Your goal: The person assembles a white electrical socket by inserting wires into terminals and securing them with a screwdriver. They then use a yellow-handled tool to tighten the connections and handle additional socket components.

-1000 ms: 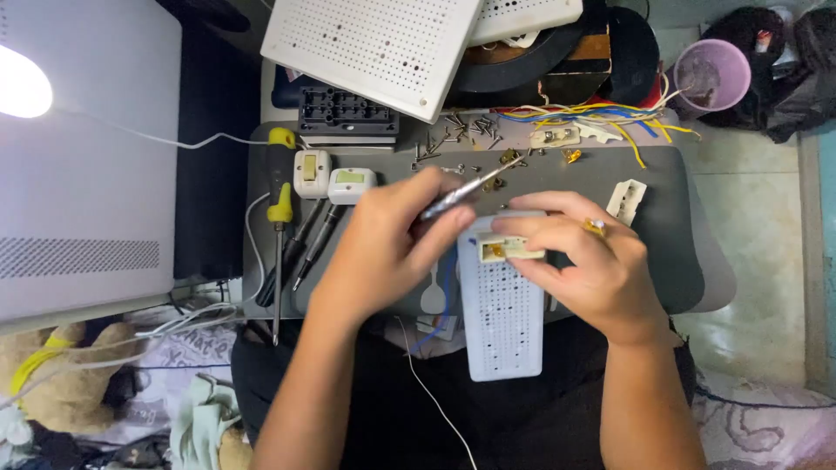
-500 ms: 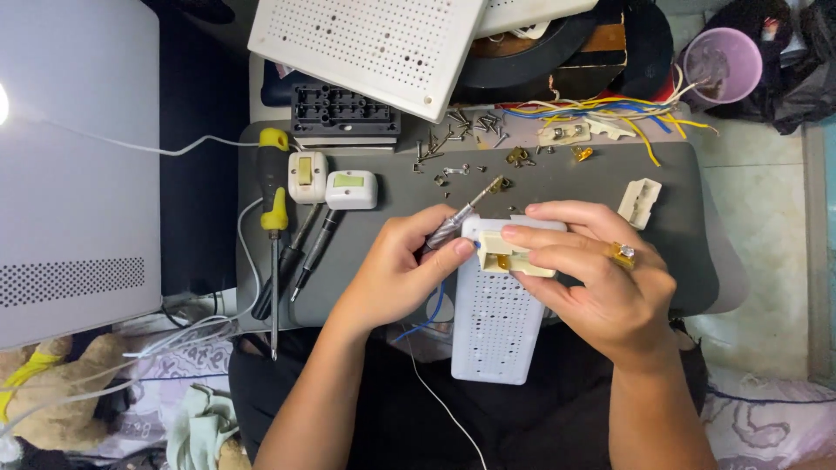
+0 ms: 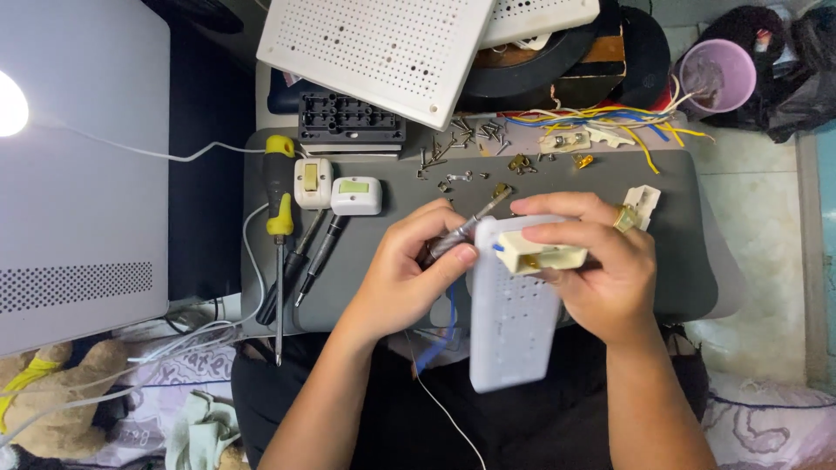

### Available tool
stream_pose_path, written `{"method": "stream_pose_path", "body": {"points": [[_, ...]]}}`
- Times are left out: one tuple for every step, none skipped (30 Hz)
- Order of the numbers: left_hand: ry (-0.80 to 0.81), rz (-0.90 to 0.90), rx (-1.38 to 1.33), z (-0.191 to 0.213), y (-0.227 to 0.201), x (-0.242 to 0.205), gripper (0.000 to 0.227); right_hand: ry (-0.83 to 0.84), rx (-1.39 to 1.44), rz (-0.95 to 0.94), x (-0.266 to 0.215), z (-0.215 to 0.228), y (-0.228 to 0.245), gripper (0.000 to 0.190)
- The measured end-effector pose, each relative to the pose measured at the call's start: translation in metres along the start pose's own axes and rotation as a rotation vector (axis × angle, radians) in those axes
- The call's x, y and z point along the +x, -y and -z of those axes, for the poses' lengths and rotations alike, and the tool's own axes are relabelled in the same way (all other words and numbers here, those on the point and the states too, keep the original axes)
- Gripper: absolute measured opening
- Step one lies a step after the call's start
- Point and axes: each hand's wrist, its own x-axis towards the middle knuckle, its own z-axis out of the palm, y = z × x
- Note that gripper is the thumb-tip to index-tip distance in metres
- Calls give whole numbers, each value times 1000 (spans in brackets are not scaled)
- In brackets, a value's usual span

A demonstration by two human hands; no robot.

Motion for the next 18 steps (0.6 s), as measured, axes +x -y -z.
{"method": "stream_pose_path", "body": {"points": [[-1,-2,0,0,-1,0,18,1,-1,2,-2,-1,-3,29],[6,-58,-15,-1,-2,0,21,-9,84,-35,-4,-2,-5,31],[11,-112,-29,-1,-4,0,25,-16,169,-72,-5,-3,-8,34],[9,-113,-29,-1,-3,-2,25,-14,169,-70,-8,-4,-10,34],[25,-63,-47,-1,-3,-4,24,-16,264,-101,-10,-5,-13,33],[41,-13,-65,-1,-2,-6,24,-18,359,-132,-13,-6,-15,32],[40,-13,-66,-1,0,-7,24,-16,359,-132,-14,-7,-17,32],[49,-4,-92,0,1,-9,24,-31,408,-141,-15,-8,-18,28],[57,5,-118,0,3,-11,25,-45,458,-149,-16,-8,-20,24],[54,4,-118,1,2,-11,25,-43,459,-148,-17,-9,-19,24],[89,-37,-114,2,1,-11,20,-43,446,-150,-17,-9,-18,23],[124,-79,-109,2,0,-12,16,-42,432,-152,-18,-9,-18,23],[122,-80,-108,2,-2,-11,16,-40,432,-150,-18,-9,-18,23],[105,-144,-87,2,-4,-9,15,-24,462,-162,-19,-9,-19,21],[90,-206,-67,1,-7,-9,15,-9,491,-178,-20,-9,-19,19],[89,-205,-68,0,-6,-9,15,-9,491,-179,-20,-9,-20,19],[78,-212,-68,-1,-6,-9,15,-5,494,-188,-20,-8,-21,19],[67,-219,-68,-2,-5,-9,15,-1,497,-196,-20,-8,-22,19]]}}
